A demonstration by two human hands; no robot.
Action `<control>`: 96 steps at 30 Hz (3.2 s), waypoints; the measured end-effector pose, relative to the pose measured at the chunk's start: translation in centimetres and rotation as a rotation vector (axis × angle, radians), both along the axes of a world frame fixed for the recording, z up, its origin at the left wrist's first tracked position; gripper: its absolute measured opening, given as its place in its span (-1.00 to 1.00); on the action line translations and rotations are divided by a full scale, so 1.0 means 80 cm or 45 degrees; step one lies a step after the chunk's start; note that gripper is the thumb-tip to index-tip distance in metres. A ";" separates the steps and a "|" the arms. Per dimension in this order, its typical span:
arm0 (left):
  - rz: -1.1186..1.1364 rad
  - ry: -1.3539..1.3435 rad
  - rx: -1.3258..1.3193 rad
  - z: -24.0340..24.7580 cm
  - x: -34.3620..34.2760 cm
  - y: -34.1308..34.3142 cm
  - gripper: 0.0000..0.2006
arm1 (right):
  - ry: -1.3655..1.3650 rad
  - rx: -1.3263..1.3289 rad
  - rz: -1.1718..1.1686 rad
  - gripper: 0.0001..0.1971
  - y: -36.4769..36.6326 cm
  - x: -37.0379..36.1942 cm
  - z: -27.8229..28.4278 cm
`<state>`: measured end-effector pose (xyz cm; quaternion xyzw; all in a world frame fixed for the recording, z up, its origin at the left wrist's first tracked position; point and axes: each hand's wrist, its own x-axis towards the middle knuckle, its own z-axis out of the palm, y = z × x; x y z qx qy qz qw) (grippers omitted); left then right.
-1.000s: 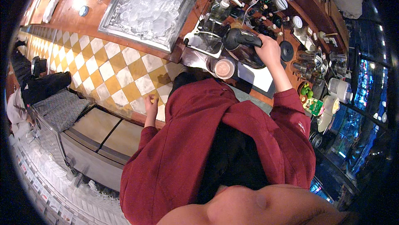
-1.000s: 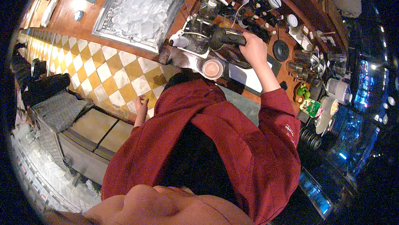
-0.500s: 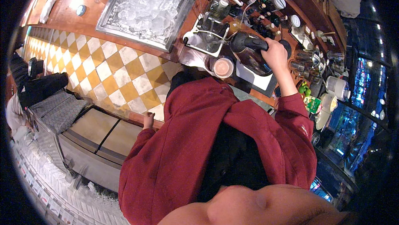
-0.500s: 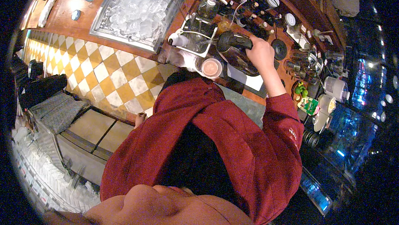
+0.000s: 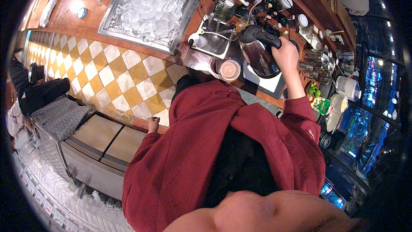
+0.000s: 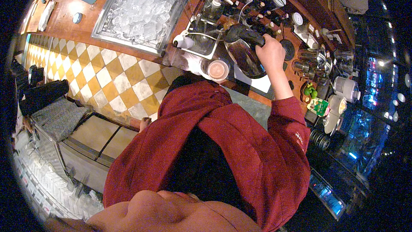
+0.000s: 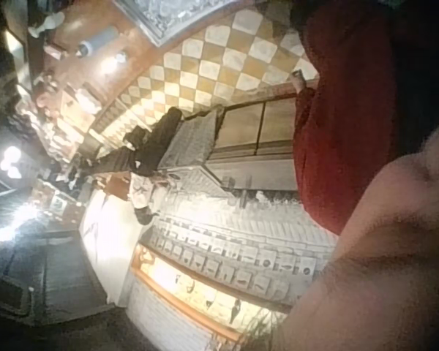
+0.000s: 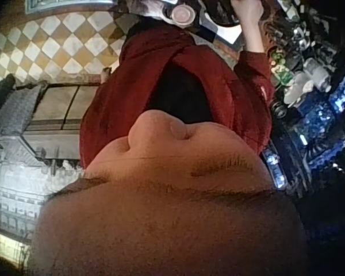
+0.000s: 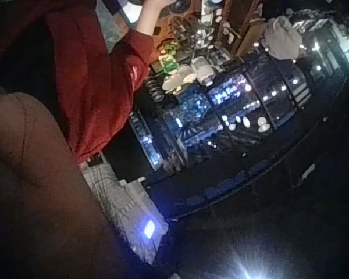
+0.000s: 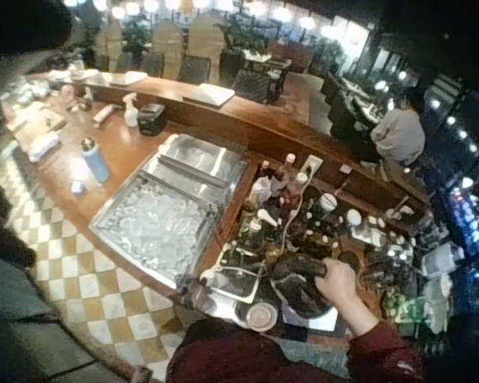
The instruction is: The person prepares a beverage at a bar counter. They pour a liquid into a cup, add ice, stir the contents, and place a lid on the cup. The finished drink is then placed on a tray.
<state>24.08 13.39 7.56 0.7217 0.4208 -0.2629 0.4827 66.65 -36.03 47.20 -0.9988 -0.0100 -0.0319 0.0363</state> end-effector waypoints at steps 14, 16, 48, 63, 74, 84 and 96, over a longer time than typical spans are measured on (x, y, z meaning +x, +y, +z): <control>-0.012 0.008 -0.001 0.015 -0.006 -0.007 -0.69 | 0.068 -0.003 -0.055 -0.74 0.020 -0.002 -0.009; -0.035 0.026 0.024 0.021 -0.004 -0.010 -0.68 | 0.078 0.026 -0.056 -0.74 0.019 -0.004 -0.009; -0.035 0.050 -0.026 0.028 0.023 0.002 -0.68 | 0.027 0.065 0.068 -0.71 0.017 -0.018 -0.003; -0.046 0.044 -0.002 0.006 0.013 -0.005 -0.72 | 0.173 -0.028 0.455 -0.76 0.036 0.002 -0.001; 0.041 -0.016 -0.081 -0.013 0.004 -0.004 -0.68 | 0.163 -0.131 0.398 -0.82 0.016 0.006 -0.007; -0.031 0.014 -0.063 0.016 0.042 0.003 -0.72 | 0.098 0.333 0.106 -0.75 -0.048 -0.010 -0.011; -0.166 -0.029 -0.065 -0.007 0.088 0.016 -0.66 | -0.498 1.438 -0.643 -0.71 -0.202 -0.097 -0.117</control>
